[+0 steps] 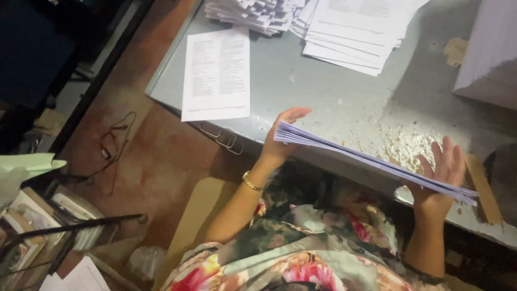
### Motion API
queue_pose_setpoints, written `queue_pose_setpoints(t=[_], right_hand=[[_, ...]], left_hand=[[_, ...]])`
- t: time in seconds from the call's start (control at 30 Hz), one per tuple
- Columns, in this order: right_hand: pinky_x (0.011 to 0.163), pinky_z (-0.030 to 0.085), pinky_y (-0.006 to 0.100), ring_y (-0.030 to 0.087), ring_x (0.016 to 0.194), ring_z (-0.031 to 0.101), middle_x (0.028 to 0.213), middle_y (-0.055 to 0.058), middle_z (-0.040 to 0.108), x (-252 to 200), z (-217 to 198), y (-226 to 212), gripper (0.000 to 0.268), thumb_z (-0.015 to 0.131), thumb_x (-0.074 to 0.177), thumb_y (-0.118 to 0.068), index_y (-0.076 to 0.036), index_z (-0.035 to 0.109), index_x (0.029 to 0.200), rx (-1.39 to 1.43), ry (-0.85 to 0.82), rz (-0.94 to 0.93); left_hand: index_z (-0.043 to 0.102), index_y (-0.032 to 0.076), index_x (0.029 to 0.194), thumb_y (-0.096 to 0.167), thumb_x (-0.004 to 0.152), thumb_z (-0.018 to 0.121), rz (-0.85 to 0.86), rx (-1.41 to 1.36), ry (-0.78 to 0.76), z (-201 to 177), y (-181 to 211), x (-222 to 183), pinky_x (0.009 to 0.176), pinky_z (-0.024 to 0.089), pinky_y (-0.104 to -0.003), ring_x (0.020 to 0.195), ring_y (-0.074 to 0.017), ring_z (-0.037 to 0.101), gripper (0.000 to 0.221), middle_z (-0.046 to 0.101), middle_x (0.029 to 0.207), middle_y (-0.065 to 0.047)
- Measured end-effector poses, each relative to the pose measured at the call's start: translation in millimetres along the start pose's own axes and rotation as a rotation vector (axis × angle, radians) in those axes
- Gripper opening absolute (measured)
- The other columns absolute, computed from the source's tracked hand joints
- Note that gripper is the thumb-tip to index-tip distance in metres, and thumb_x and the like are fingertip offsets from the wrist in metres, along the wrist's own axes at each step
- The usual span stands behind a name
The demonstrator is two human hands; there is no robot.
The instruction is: Organizing, aligning, and stacking printed papers on a production desk.
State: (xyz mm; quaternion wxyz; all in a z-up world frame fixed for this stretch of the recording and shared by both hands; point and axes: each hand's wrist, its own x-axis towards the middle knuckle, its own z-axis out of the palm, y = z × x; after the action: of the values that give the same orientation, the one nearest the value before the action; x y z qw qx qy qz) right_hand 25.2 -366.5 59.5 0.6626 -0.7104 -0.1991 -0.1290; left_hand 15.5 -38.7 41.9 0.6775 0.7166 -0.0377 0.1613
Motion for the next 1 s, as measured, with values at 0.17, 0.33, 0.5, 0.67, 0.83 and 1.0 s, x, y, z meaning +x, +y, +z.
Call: queue_pose_setpoints(t=[0.17, 0.33, 0.5, 0.67, 0.83, 1.0], right_hand=[[0.12, 0.038, 0.056, 0.049, 0.146, 0.039, 0.161, 0.036, 0.031, -4.5, -4.3, 15.6, 0.086, 0.062, 0.084, -0.006, -0.003, 0.019, 0.159, 0.043, 0.005, 0.043], [0.105, 0.059, 0.031, 0.023, 0.113, 0.069, 0.121, 0.013, 0.07, -26.3, -25.1, 64.2, 0.031, 0.077, 0.095, -0.015, -0.002, 0.069, 0.122, -0.124, 0.016, 0.062], [0.092, 0.062, 0.034, 0.022, 0.104, 0.07, 0.111, 0.009, 0.071, -33.9, -32.0, 85.2, 0.025, 0.085, 0.09, 0.004, -0.001, 0.071, 0.109, -0.17, 0.257, 0.215], [0.085, 0.06, 0.032, 0.017, 0.094, 0.066, 0.101, 0.007, 0.068, -31.8, -52.6, 91.0, 0.031, 0.093, 0.088, -0.009, -0.005, 0.066, 0.101, -0.198, 0.251, 0.173], [0.088, 0.06, 0.038, 0.027, 0.104, 0.068, 0.115, 0.013, 0.07, -29.2, -35.3, 113.1, 0.054, 0.091, 0.076, -0.021, -0.003, 0.066, 0.121, -0.359, 0.186, 0.478], [0.113, 0.029, 0.067, 0.049, 0.121, 0.056, 0.125, 0.029, 0.059, -38.9, -33.2, 123.9, 0.072, 0.092, 0.07, 0.004, 0.013, 0.055, 0.13, -0.265, 0.181, 0.244]], left_hand=[[0.057, 0.011, 0.135, 0.039, 0.084, 0.08, -0.012, 0.028, -0.013, -3.3, -3.9, -1.5, 0.12, 0.041, -0.043, 0.136, -0.0304, 0.057, 0.063, 0.063, 0.138, -0.009], [0.074, 0.015, 0.102, 0.022, 0.09, 0.077, -0.106, 0.246, 0.064, -4.1, -16.4, -9.7, 0.087, 0.057, -0.026, 0.102, -0.0171, 0.073, 0.015, 0.075, 0.11, -0.002], [0.07, 0.005, 0.086, 0.004, 0.084, 0.082, -0.015, -0.113, 0.073, 1.1, -31.0, -7.4, 0.068, 0.056, -0.027, 0.081, -0.0191, 0.065, 0.012, 0.066, 0.087, -0.007], [0.069, 0.014, 0.093, 0.027, 0.084, 0.082, -0.016, 0.067, 0.1, -5.7, 12.5, -0.5, 0.079, 0.052, -0.026, 0.088, -0.0163, 0.068, 0.02, 0.069, 0.094, -0.002], [0.074, 0.012, 0.103, 0.017, 0.075, 0.089, -0.292, 0.046, 0.07, 2.9, -38.9, -3.5, 0.076, 0.061, -0.025, 0.088, -0.0145, 0.073, 0.033, 0.076, 0.102, -0.004], [0.066, 0.002, 0.109, 0.031, 0.076, 0.091, -0.358, 0.095, 0.094, 2.2, -85.3, -21.6, 0.093, 0.053, -0.042, 0.103, -0.0361, 0.068, 0.05, 0.071, 0.107, -0.021]])
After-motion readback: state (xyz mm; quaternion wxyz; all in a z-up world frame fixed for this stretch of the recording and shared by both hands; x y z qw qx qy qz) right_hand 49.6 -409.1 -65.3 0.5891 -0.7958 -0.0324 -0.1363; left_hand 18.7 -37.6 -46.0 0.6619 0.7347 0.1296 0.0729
